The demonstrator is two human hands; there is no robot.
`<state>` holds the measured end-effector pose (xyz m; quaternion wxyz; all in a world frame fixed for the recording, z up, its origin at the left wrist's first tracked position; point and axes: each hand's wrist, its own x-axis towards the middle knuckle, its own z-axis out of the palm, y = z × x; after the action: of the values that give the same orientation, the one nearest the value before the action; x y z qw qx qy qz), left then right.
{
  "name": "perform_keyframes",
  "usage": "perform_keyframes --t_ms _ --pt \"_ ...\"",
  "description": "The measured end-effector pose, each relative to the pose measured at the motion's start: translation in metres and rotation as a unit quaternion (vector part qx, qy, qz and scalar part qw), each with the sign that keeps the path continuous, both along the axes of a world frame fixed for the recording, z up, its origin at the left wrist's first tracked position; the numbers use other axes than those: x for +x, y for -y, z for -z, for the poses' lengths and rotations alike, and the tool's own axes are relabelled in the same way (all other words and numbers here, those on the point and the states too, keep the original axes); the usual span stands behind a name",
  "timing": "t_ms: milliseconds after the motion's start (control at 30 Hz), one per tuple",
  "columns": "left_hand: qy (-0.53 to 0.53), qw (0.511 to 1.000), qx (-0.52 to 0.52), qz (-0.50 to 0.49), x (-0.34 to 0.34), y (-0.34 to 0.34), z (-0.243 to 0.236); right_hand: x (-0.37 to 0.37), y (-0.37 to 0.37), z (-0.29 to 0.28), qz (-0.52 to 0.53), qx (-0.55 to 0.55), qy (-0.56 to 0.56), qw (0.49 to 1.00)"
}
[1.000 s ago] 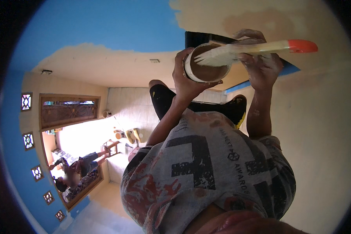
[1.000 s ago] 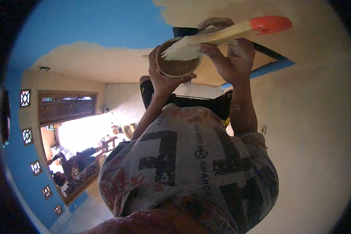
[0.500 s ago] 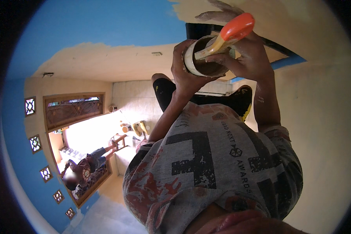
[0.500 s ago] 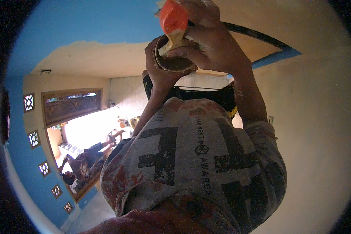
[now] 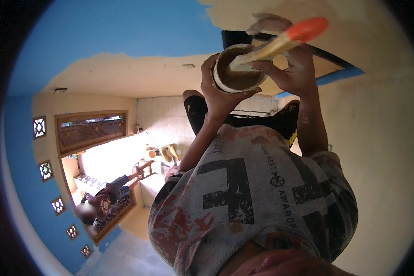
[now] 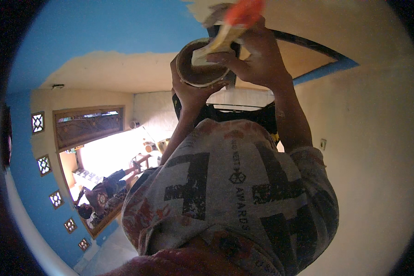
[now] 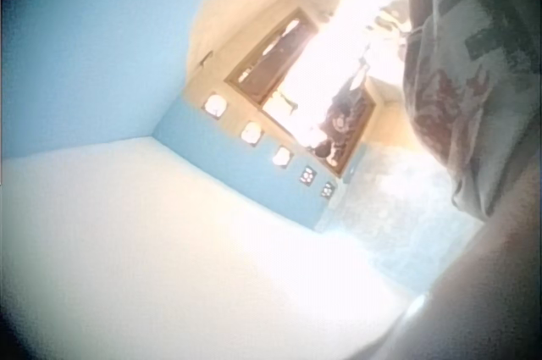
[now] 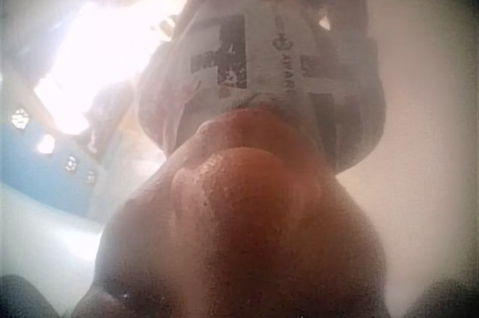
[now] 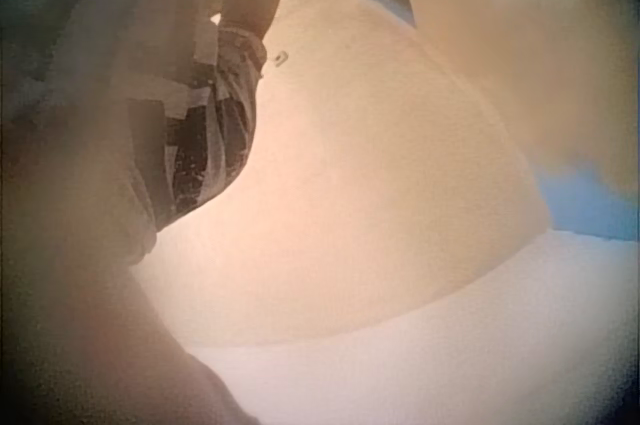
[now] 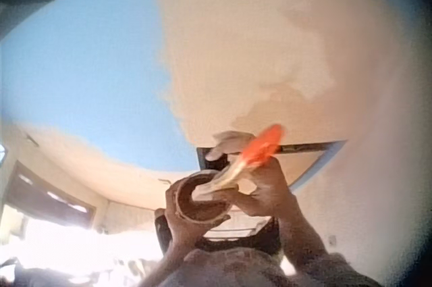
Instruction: The person paints a section of the ceiling beige using a paintbrush. They repeatedly dip the brush into a small container held in their other hand to reload paint and apply it to the ceiling surface.
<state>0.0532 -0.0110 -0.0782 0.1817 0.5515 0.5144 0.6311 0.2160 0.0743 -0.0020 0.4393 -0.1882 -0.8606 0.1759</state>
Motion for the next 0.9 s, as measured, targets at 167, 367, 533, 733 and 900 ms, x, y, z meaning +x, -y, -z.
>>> perform_keyframes --t_ms 167,367,533,733,900 --pt "0.007 0.999 -0.047 -0.001 -0.001 0.0 0.007 0.001 0.009 0.026 -0.054 -0.138 -0.195 0.97" --pt "-0.017 0.999 -0.045 0.011 0.004 -0.002 0.011 0.017 0.021 0.021 0.067 -0.153 -0.153 0.974" --pt "-0.01 0.998 -0.055 0.03 0.007 -0.008 0.018 0.03 0.006 0.02 0.069 -0.149 -0.105 0.981" --pt "-0.02 0.998 -0.063 0.018 0.01 -0.005 0.012 0.035 0.014 0.013 0.084 -0.184 -0.084 0.976" --pt "0.007 0.998 -0.058 0.001 0.007 -0.009 0.018 0.023 0.022 0.018 0.048 -0.137 -0.126 0.981"
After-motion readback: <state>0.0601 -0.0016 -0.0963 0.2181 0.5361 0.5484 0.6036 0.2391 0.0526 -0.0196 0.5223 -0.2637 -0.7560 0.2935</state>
